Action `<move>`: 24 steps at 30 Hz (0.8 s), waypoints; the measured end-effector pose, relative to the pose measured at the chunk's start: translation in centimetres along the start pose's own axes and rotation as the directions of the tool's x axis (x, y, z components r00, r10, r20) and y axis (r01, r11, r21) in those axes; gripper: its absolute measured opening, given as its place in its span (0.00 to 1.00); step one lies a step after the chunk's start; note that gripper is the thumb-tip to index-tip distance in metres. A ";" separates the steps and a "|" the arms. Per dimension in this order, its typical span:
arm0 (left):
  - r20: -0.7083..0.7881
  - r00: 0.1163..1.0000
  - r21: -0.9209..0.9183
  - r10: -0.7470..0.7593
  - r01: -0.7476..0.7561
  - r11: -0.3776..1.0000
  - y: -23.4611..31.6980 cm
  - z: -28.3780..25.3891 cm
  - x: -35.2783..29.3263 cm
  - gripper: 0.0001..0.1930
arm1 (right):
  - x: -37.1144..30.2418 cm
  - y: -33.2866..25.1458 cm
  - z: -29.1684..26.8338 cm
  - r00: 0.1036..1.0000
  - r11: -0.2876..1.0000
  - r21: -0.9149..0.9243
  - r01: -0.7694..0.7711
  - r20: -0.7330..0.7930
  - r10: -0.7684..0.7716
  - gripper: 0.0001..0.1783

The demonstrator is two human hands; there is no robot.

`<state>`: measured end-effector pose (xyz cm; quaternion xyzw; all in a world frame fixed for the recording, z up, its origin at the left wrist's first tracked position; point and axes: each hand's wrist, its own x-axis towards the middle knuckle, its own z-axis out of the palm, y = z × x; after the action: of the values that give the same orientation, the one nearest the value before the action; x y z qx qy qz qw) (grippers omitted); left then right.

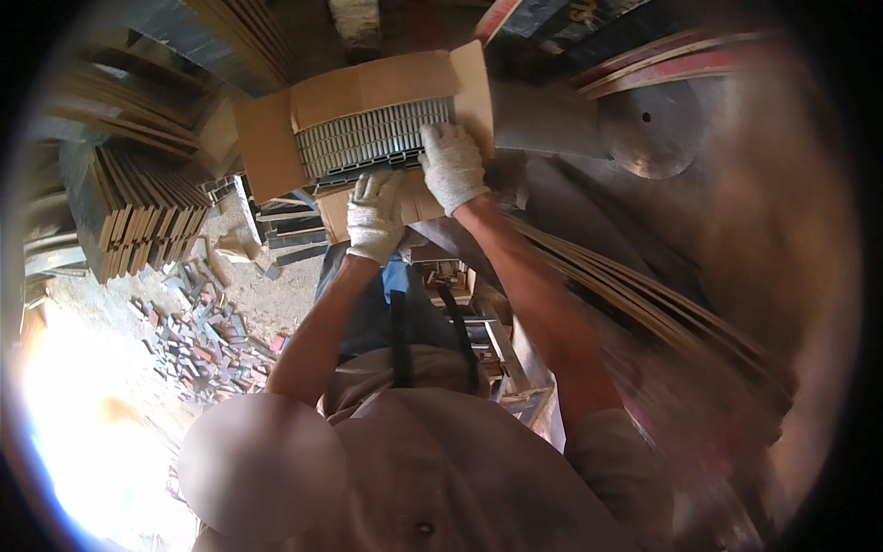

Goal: The person unpacks small wooden pieces from a cardboard box, stacks them on a workbench, and then uses a nail gun to fasten them into a frame structure. The person handles the pieces one at a time and secures them with a pneumatic nail gun.

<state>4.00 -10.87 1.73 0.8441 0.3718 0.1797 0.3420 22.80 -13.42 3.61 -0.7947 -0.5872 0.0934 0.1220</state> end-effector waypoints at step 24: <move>-0.063 0.990 0.147 -0.123 0.131 0.980 -3.4 -2.9 -0.1 0.12 | 1.7 -0.5 0.2 0.935 0.997 0.074 0.036 0.351 -0.060 0.18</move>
<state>0.59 -7.97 1.33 0.8370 0.4464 0.1514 0.2778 22.76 -11.61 3.61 -0.7460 -0.6153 0.2510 0.0435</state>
